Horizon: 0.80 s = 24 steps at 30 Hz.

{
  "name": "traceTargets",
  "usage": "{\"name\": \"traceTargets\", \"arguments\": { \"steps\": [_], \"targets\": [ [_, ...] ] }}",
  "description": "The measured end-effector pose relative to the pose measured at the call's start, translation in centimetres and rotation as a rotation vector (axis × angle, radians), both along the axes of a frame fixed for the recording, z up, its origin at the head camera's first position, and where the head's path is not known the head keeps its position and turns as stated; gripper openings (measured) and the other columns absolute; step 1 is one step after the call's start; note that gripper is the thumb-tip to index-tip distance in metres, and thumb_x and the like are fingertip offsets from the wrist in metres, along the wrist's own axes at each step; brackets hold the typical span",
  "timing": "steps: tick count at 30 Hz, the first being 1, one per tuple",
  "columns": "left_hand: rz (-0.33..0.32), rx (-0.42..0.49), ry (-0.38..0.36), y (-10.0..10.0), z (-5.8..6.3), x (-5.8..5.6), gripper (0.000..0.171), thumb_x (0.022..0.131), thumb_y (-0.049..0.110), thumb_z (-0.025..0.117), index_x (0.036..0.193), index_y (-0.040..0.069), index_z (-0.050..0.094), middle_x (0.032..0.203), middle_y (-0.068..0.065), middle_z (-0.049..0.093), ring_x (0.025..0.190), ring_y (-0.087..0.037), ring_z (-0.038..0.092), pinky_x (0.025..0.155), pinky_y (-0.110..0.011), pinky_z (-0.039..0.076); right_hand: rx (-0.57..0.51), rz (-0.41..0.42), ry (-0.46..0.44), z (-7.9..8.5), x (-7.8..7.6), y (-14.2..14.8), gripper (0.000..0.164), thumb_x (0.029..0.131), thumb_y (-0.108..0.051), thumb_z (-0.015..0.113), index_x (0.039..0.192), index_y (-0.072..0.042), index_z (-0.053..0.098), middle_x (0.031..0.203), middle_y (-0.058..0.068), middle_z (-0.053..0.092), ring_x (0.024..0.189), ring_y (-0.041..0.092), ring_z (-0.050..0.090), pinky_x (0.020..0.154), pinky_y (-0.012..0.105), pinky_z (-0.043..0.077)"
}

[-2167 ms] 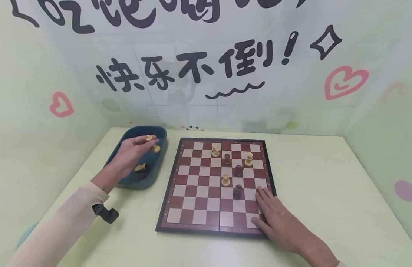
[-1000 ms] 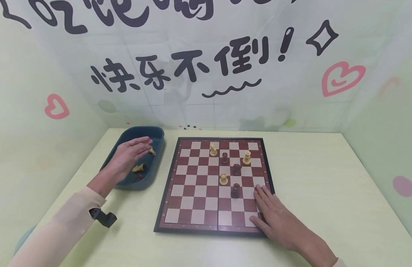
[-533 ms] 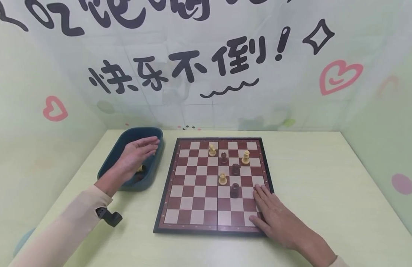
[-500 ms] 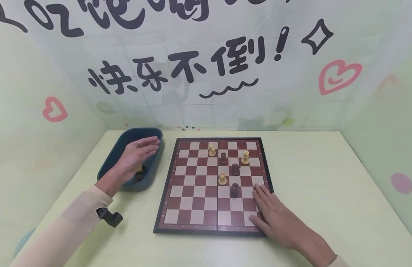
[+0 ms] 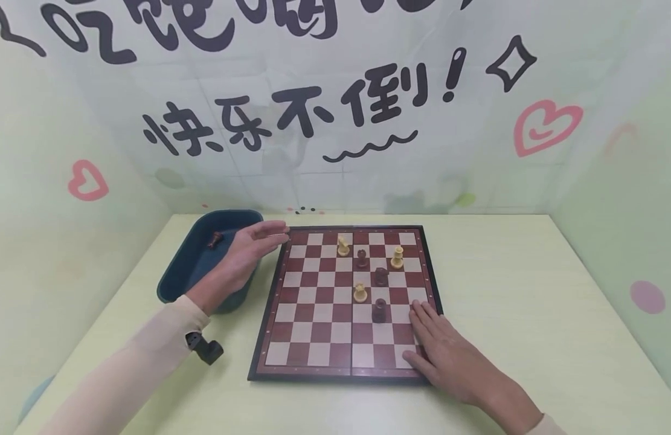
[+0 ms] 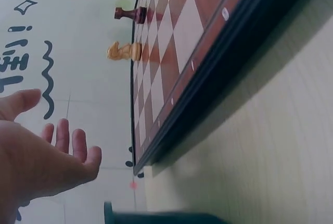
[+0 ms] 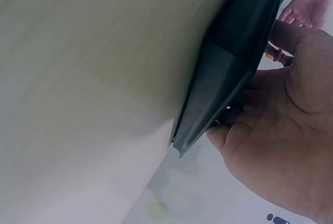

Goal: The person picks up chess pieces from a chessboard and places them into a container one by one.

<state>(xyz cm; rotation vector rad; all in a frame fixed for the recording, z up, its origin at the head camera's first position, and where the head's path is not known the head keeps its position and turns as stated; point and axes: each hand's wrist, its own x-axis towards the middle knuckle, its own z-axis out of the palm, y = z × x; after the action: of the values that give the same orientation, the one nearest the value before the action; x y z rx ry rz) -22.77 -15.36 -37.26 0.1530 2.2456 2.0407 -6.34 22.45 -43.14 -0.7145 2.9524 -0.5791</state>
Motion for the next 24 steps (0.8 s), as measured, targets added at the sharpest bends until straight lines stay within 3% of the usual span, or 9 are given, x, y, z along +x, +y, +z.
{"name": "traceTargets", "arguments": {
  "steps": [8, 16, 24],
  "targets": [
    [-0.026, 0.005, -0.017, 2.4, -0.3, -0.2, 0.047, 0.096, 0.017, 0.072, 0.137, -0.004, 0.058, 0.128, -0.016, 0.065, 0.121, -0.029, 0.059, 0.109, -0.050, 0.040, 0.000, 0.000, 0.014, 0.0, 0.2, 0.0, 0.071, 0.106, -0.045, 0.051, 0.154, 0.006, 0.036, 0.164, 0.018, 0.024, 0.150, 0.039, 0.020, 0.109, 0.012, -0.006],
    [-0.083, 0.015, -0.039, 3.6, -0.7, -0.7, 0.044, 0.098, 0.016, 0.070, 0.136, -0.004, 0.059, 0.134, -0.019, 0.060, 0.124, -0.028, 0.057, 0.111, -0.047, 0.039, 0.009, -0.019, -0.019, 0.0, 0.1, 0.0, 0.073, 0.106, -0.048, 0.049, 0.155, 0.004, 0.034, 0.165, 0.017, 0.022, 0.151, 0.037, 0.017, 0.116, 0.022, 0.003],
    [-0.135, 0.060, -0.011, 4.7, -1.3, -1.4, 0.047, 0.098, 0.017, 0.070, 0.137, -0.005, 0.058, 0.133, -0.020, 0.060, 0.126, -0.034, 0.056, 0.109, -0.048, 0.041, -0.011, -0.014, -0.014, -0.1, 0.1, 0.1, 0.073, 0.106, -0.048, 0.050, 0.155, 0.004, 0.034, 0.165, 0.016, 0.022, 0.151, 0.037, 0.016, 0.113, 0.017, -0.002]
  ]
}}
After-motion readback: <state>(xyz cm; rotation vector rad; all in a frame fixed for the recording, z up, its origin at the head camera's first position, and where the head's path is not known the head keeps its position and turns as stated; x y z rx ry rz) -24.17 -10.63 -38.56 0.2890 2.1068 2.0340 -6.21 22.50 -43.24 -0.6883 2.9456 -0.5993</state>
